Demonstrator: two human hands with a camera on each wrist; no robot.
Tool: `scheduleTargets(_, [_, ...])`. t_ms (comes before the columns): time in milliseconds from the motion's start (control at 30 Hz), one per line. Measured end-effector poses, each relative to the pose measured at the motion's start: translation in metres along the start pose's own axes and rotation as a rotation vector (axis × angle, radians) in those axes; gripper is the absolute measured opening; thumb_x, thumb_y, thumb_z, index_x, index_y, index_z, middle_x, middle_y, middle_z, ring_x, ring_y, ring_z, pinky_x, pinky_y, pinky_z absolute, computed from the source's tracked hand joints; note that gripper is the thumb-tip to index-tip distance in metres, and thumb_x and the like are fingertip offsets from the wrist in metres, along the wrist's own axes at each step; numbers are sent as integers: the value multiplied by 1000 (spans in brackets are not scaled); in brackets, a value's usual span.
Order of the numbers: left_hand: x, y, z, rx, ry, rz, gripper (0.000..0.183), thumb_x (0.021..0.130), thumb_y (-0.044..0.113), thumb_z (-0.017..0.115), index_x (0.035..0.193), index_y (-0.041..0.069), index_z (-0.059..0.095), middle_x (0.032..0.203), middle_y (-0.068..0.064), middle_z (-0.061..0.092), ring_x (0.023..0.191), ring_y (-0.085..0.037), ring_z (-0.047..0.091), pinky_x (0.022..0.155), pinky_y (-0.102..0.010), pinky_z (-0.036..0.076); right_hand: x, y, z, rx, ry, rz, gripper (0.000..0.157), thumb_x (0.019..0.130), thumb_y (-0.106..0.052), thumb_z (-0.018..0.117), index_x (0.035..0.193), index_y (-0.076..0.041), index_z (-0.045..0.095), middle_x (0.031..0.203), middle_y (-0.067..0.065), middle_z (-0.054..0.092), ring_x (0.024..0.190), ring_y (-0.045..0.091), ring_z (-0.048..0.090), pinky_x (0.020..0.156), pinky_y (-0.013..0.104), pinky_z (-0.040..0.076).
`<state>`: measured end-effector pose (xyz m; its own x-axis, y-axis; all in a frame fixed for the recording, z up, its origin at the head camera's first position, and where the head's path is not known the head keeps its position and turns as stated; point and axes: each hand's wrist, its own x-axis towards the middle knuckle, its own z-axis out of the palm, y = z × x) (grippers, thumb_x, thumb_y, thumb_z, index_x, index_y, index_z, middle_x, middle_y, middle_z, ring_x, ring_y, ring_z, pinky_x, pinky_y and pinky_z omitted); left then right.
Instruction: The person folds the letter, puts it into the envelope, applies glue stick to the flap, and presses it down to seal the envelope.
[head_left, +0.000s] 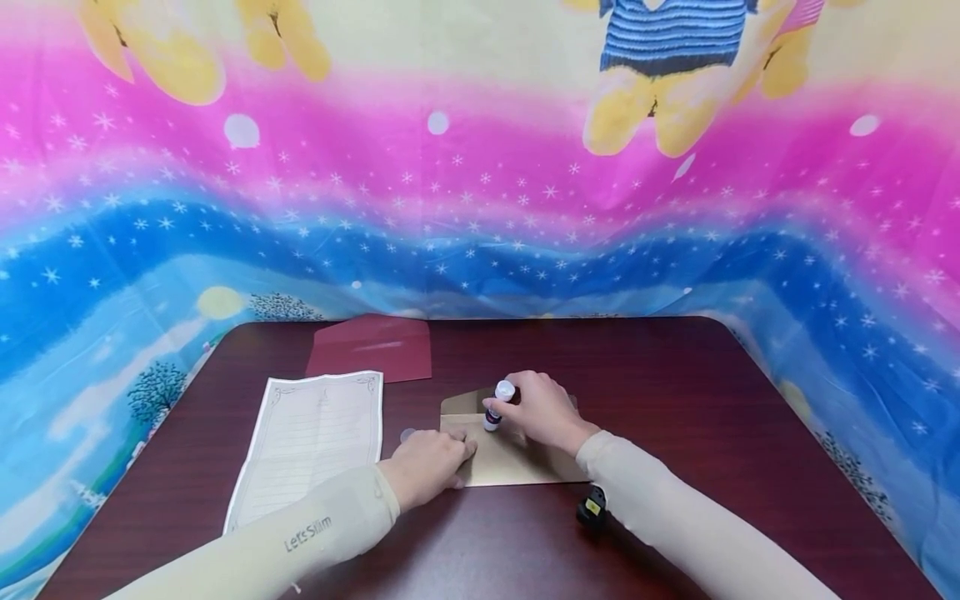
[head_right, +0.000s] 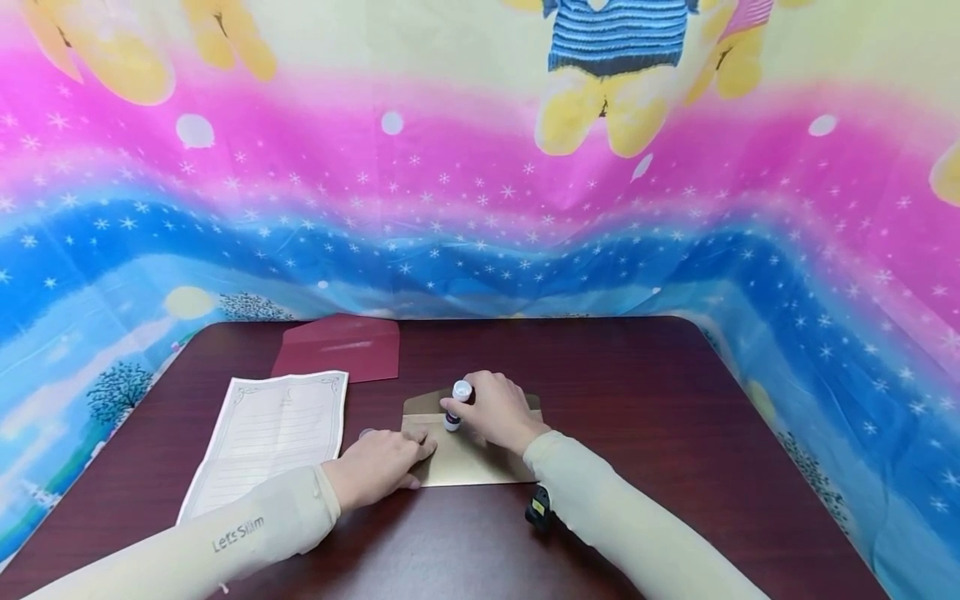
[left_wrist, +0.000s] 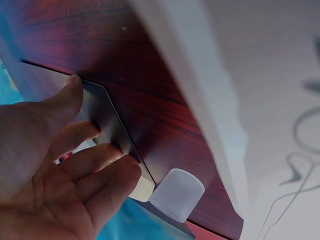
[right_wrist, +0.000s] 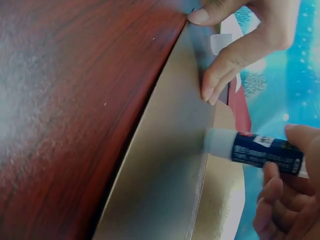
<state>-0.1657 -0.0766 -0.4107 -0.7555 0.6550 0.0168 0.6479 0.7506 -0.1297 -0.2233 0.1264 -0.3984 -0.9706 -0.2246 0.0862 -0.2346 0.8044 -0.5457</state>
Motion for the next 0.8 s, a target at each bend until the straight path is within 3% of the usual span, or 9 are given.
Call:
scheduleTargets(267, [0,-1,1,10,19,16,35,77,37,84,104,20,69,87,5,65,69,-18,69,49,-31,47,7,-12,2,-67,-39,-53,23,85,-31,80,76,-14,67,67,-5,63,62,12,54,58,29,46])
scheduleTargets(433, [1,0,1,3,16,28,33,79,37,84,101,19,68,86,4,64,69,-18,68,53,-32,52,9,-14,1,-85,-41,-27,24,82,-26,79,69,-15,63,61,-4,59,58,14,50,54,29,41])
scheduleTargets(800, [3,1,0,7,11,19,30,77,37,85,94,19,66,81,5,61,68,-14,66,53,-30,48,9,-11,-5,-135,-44,31,24,80,-26,78,67,-15,61,61,-3,57,58,16,50,52,30,39])
